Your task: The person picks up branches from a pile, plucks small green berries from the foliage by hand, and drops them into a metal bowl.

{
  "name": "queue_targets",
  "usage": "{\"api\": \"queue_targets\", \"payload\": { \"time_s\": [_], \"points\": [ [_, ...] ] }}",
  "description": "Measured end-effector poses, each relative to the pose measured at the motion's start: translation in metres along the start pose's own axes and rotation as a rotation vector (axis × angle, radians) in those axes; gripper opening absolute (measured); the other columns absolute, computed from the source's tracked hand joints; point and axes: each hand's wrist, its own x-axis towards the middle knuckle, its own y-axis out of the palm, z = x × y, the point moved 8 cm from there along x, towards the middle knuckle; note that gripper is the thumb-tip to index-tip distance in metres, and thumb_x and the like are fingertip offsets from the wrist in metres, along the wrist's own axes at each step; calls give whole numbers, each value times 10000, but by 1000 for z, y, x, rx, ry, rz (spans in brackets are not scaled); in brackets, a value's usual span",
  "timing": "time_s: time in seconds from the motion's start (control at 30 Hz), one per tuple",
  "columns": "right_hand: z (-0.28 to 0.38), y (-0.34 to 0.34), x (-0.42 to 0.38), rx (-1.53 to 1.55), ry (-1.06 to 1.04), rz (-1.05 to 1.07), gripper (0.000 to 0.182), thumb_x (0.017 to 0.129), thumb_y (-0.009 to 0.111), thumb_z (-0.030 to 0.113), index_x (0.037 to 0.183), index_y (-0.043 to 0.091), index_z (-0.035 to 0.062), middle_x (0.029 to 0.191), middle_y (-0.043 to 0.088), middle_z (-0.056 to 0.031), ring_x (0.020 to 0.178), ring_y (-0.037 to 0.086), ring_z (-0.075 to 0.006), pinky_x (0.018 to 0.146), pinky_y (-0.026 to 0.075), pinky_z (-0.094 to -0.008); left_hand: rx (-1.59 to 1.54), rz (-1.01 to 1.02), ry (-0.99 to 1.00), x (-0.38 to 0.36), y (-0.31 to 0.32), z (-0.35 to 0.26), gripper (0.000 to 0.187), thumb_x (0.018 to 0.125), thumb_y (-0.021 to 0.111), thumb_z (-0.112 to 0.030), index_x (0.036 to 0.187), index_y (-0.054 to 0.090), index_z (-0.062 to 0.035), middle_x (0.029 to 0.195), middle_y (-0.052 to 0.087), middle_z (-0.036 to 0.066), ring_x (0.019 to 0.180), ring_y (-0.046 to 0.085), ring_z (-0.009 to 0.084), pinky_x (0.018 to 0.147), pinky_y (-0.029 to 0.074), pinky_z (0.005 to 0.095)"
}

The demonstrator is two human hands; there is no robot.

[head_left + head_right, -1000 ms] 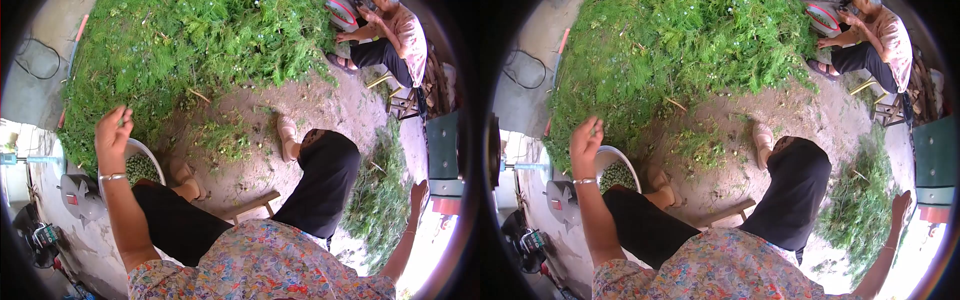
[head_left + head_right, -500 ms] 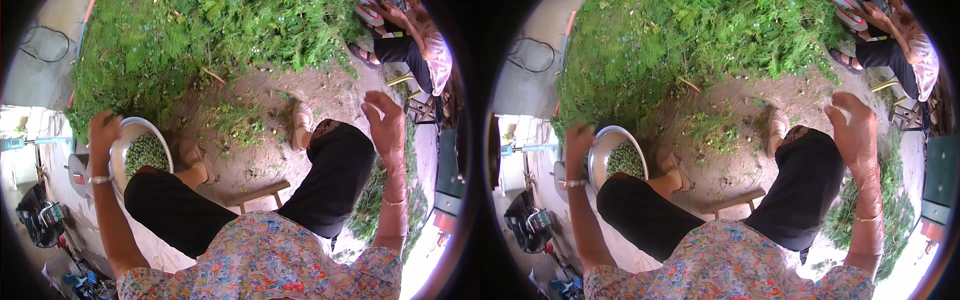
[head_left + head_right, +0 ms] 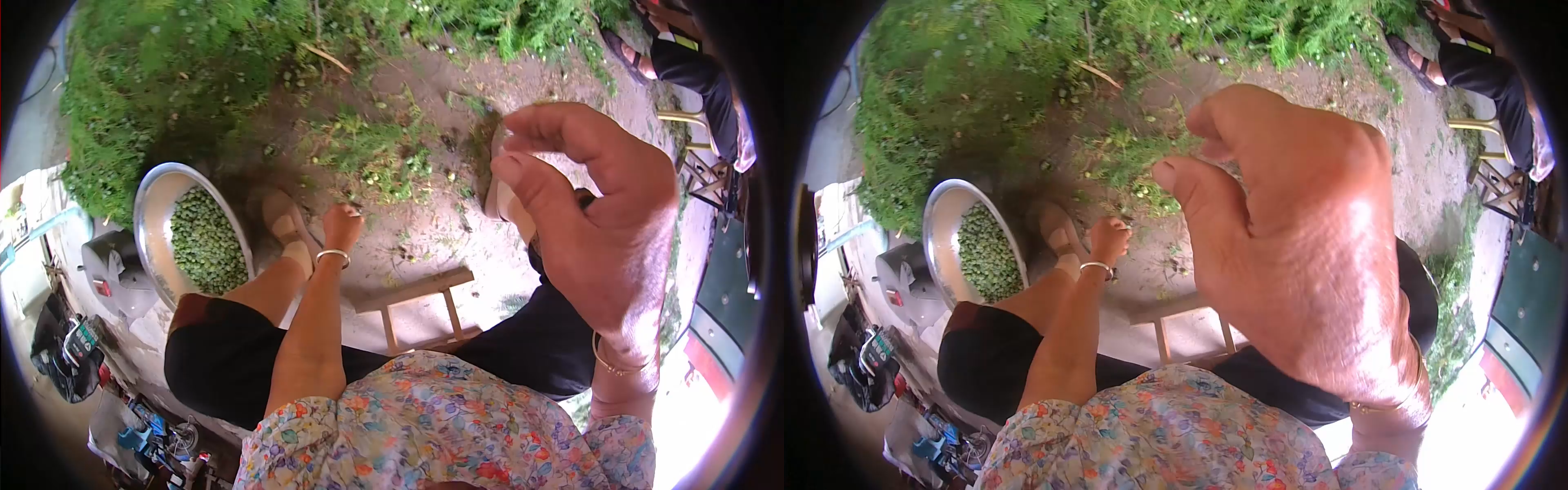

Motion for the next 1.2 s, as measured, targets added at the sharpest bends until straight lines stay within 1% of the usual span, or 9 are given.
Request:
{"api": "queue_targets", "payload": {
  "time_s": [0.07,0.3,0.47,0.53,0.63,0.8,1.03,1.17,1.2],
  "points": [
    [-5,0,-4,173,43,-77,184,768,673,10,940,643,-46,844,673,-126,796,653,-164,710,507,-265,387,-455,361,5,-3,0,183,728,708,-104,844,653,27,830,659,231,800,651,343,719,522,404],
    [-12,4,8,19,-88,53,202,740,695,-31,930,635,-63,824,657,-119,779,653,-172,675,512,-247,338,-435,321,50,17,42,240,703,682,-99,912,623,4,788,642,213,760,631,360,686,498,424],
    [-8,3,4,-32,-139,41,199,739,698,-26,925,638,-59,833,664,-125,772,656,-170,672,512,-246,307,-291,689,-16,48,-9,186,666,623,-72,848,593,-50,654,566,174,614,573,347,571,465,443],
    [-2,3,0,-5,-189,19,202,734,705,-21,922,640,-56,834,667,-128,766,657,-172,673,511,-248,475,-129,840,-22,112,19,198,677,600,-47,873,593,-74,792,567,213,633,588,376,612,511,454],
    [-11,10,-3,24,55,95,228,726,718,-2,935,640,-48,828,672,-128,755,661,-178,670,511,-254,504,49,929,-66,143,20,210,688,594,-16,897,603,-10,852,543,259,674,630,369,577,543,411],
    [-11,8,-3,-98,-24,100,240,725,724,36,941,643,-32,817,670,-126,730,659,-169,650,507,-250,777,15,880,-45,175,46,144,768,548,-54,874,599,28,843,561,203,669,657,296,548,554,352],
    [-9,13,3,-114,-34,168,237,739,719,47,949,635,-25,834,660,-130,686,652,-177,610,496,-253,689,-27,800,-48,167,33,126,767,542,-63,849,603,10,813,569,182,656,652,292,522,541,366],
    [-7,15,4,-131,-26,188,236,747,711,46,960,630,-17,838,656,-131,668,644,-178,601,492,-257,278,29,663,-14,115,16,118,704,572,-25,818,590,-3,649,584,146,586,632,259,497,521,335],
    [-8,17,4,-135,-2,210,239,747,710,44,964,627,-15,840,655,-130,666,641,-177,598,491,-259,43,55,429,1,88,10,93,703,577,-7,794,588,-3,606,576,130,541,612,229,469,506,320]
  ]
}}
